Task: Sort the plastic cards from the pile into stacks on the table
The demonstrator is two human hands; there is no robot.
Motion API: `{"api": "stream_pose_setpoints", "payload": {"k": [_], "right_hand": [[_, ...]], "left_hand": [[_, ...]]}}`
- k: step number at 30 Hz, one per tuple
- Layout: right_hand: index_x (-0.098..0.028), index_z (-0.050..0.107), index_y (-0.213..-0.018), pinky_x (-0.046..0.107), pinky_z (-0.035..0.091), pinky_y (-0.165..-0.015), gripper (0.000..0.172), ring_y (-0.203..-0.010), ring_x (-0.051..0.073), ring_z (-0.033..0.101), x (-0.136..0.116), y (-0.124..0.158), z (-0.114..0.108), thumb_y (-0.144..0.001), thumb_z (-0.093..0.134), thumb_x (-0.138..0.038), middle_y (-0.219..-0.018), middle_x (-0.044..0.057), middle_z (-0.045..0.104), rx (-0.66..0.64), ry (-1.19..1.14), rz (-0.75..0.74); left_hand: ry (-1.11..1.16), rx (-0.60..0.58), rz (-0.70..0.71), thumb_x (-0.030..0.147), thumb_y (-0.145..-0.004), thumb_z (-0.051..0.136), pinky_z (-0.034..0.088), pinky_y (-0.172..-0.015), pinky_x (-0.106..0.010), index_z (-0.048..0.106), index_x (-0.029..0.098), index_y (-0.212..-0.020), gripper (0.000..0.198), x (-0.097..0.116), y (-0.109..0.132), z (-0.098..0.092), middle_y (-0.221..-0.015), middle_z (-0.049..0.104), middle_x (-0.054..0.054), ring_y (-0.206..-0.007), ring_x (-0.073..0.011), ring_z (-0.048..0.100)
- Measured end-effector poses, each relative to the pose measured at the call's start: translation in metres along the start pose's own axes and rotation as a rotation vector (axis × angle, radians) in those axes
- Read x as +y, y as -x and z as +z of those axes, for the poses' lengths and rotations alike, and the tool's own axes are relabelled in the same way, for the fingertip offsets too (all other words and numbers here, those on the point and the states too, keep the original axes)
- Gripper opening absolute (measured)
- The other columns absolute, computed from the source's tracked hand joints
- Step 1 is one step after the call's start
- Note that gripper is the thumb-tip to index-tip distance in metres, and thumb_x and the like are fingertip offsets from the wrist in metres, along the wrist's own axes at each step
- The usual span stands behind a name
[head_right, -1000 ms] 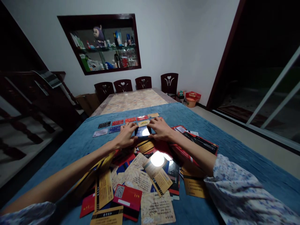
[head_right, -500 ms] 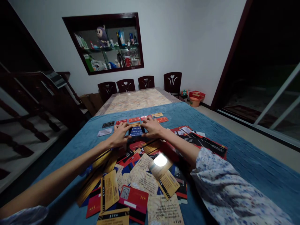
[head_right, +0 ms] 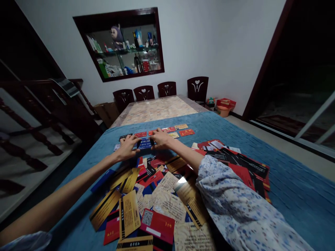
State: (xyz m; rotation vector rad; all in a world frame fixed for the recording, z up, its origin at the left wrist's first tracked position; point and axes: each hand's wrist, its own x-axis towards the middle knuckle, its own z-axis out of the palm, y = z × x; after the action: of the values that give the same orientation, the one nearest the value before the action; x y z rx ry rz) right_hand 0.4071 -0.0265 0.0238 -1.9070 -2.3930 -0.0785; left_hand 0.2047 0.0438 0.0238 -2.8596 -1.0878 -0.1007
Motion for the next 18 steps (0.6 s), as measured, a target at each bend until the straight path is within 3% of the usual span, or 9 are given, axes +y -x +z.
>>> {"api": "stream_pose_setpoints", "payload": {"k": [9,18], "right_hand": [[-0.024,0.067,-0.125,0.044,0.042,-0.089,0.045,-0.124,0.037,0.043,-0.014,-0.039,0.001,-0.085,0.068,-0.046,-0.133,0.016,0.058,-0.05,0.014,0.034],[-0.024,0.065,-0.128,0.049,0.044,-0.093,0.051,-0.124,0.038,0.042,-0.021,-0.068,0.011,-0.083,0.07,-0.046,-0.134,0.017,0.058,-0.076,0.043,0.04]], "left_hand": [[-0.031,-0.016,-0.067,0.025,-0.079,0.063,0.034,-0.097,-0.051,0.059,0.024,-0.131,0.053,-0.038,-0.01,0.009,-0.133,0.057,-0.012,-0.124,-0.035,0.043],[-0.039,-0.073,-0.122,0.025,-0.077,0.062,0.035,-0.095,-0.051,0.057,0.027,-0.135,0.058,-0.058,-0.021,0.013,-0.137,0.057,-0.012,-0.127,-0.0366,0.041]]}}
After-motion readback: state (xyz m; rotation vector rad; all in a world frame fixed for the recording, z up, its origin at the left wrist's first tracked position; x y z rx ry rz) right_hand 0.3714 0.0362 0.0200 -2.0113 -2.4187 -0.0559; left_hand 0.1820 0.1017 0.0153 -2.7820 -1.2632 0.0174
